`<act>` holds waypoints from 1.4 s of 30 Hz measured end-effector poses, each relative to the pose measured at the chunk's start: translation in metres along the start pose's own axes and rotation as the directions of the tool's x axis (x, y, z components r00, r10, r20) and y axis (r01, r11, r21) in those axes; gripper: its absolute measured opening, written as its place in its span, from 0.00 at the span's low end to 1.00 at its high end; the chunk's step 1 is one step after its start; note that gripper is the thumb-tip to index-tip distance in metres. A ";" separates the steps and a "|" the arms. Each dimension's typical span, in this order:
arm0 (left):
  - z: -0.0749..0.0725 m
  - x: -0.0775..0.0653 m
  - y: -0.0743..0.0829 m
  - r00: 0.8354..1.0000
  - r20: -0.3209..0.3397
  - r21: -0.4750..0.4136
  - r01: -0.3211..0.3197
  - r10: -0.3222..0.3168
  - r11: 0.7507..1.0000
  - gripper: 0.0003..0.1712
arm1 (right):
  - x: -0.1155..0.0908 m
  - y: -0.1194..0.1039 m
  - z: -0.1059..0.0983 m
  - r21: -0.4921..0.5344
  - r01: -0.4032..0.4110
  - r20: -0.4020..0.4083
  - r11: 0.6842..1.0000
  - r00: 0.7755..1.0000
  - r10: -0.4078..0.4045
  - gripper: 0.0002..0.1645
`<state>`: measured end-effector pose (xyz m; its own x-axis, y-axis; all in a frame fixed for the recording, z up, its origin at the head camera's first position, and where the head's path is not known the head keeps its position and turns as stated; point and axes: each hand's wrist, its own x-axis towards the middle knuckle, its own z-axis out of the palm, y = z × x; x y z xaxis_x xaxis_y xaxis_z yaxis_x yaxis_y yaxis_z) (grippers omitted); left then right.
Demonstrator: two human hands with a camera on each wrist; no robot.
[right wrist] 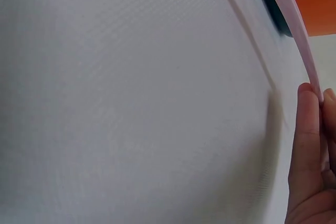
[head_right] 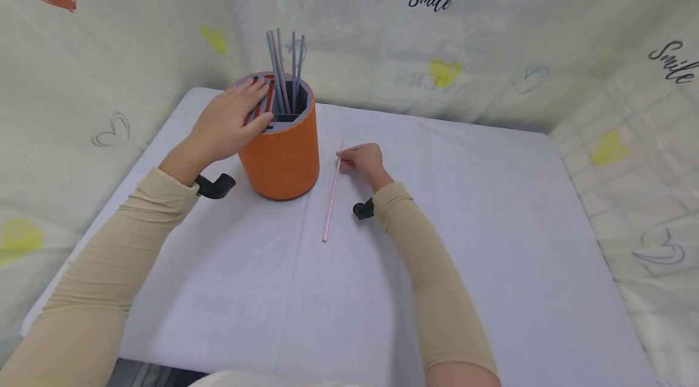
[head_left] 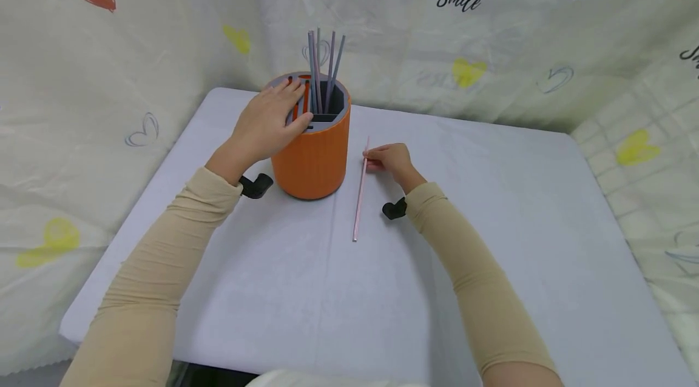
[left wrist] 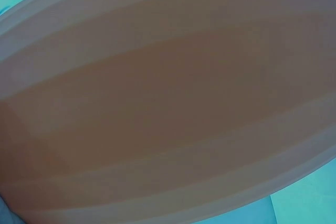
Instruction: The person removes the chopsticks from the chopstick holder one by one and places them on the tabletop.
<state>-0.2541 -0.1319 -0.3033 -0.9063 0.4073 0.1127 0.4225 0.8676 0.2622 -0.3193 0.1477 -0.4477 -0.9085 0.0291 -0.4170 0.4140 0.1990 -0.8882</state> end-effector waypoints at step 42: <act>-0.001 0.000 0.002 1.000 0.003 -0.004 -0.006 0.006 1.000 0.39 | -0.028 -0.054 -0.020 0.071 0.130 -0.003 0.989 0.991 -0.131 0.19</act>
<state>-0.2535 -0.1299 -0.3017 -0.9037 0.4134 0.1115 0.4280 0.8640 0.2653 -0.3174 0.1561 -0.3847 -0.9549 0.0057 -0.2969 0.2950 0.1308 -0.9465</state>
